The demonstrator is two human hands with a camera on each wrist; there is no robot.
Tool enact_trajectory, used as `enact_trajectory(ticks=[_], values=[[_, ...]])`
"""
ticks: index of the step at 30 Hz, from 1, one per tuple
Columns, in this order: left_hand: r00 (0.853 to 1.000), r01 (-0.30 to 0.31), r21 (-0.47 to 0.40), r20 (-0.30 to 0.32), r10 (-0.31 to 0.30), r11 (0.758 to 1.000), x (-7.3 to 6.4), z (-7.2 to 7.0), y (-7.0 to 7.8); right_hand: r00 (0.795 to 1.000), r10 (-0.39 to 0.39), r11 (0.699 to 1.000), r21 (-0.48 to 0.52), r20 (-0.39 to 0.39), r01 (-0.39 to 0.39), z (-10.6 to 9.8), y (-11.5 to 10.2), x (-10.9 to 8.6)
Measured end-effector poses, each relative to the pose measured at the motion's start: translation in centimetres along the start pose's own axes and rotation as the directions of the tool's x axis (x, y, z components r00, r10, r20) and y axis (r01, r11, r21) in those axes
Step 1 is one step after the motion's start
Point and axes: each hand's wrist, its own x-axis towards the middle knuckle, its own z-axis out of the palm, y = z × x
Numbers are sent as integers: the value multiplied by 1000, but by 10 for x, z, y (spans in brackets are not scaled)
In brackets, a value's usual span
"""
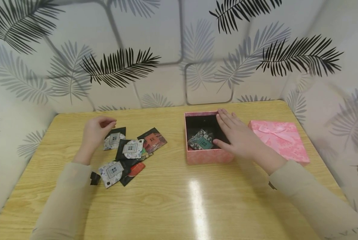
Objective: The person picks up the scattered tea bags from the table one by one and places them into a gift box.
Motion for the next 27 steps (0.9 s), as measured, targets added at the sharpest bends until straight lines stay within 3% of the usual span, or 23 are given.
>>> enact_trajectory(ticks=[5, 12, 16, 21, 27], values=[[1000, 20, 5, 23, -21, 1000, -3, -4, -8, 1000, -12, 1000, -5, -4, 12, -1, 0, 0], [990, 72, 24, 121, -74, 997, -6, -7, -13, 1000, -12, 1000, -7, -2, 12, -1, 1, 1], [974, 100, 27, 201, -104, 995, -7, -7, -15, 1000, 4, 1000, -5, 4, -4, -1, 0, 1], [943, 140, -4, 305, -132, 990, -7, -6, -15, 1000, -11, 1000, -1, 0, 11, -2, 0, 0], [925, 168, -43, 352, -143, 985, -7, -5, -14, 1000, -27, 1000, -2, 0, 27, -3, 0, -2]])
